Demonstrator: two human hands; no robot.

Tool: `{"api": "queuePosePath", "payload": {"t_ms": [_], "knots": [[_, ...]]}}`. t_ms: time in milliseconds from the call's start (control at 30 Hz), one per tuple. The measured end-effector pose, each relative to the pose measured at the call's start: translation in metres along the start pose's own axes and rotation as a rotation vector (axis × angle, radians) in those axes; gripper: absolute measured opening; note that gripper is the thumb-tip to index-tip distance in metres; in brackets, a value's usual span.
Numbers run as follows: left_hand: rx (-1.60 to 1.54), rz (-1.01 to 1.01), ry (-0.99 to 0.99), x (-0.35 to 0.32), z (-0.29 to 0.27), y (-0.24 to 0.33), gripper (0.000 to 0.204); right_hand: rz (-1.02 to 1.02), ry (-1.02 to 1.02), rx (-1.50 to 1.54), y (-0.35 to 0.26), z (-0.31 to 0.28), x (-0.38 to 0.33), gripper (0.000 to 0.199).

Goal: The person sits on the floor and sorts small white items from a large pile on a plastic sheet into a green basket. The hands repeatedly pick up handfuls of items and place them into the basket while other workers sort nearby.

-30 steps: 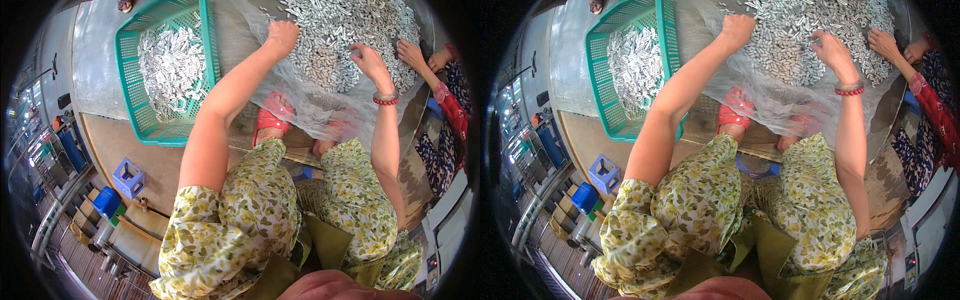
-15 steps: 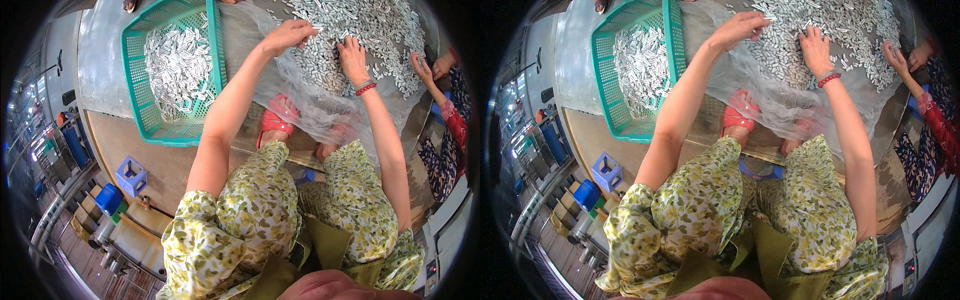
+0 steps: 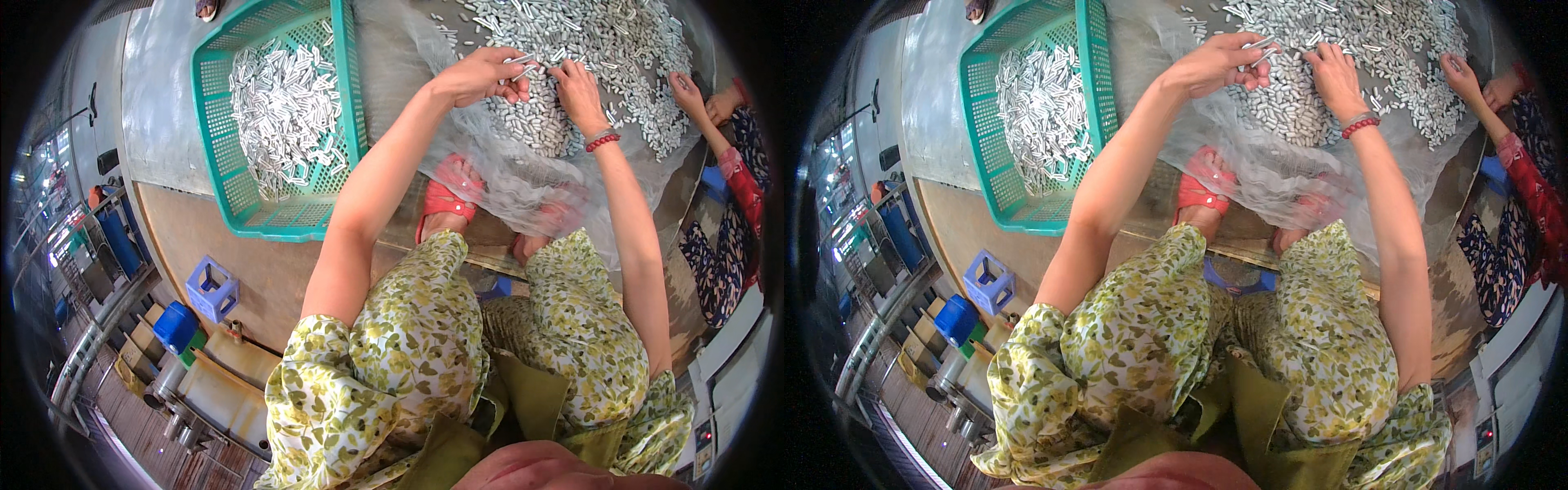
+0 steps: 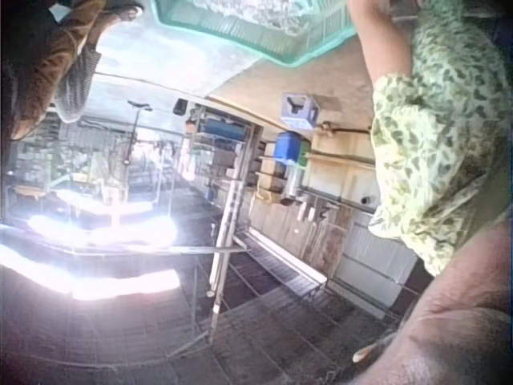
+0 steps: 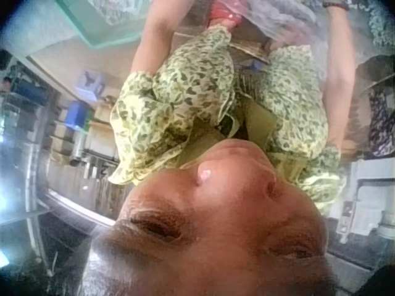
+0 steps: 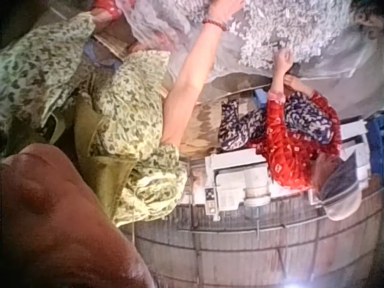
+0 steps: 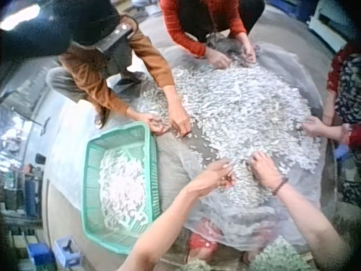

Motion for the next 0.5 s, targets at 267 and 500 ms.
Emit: {"api": "queuePosePath", "payload": {"t_ms": [267, 500], "knots": [[-0.049, 0.023, -0.039, -0.005, 0.013, -0.001, 0.020, 0.201, 0.043, 0.393, 0.009, -0.007, 0.000, 0.015], [-0.273, -0.118, 0.220, 0.010, 0.005, -0.018, 0.026, 0.172, 0.158, 0.151, 0.001, -0.014, 0.008, 0.031]]}}
Point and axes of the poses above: each hand's wrist, its own x-axis towards the middle knuckle, its own z-axis out of the palm, y = z × x, the point moved 1 cm from there along x, towards the middle knuckle, and after that the axes turned 13 degrees about -x, right-handed, at the moved point
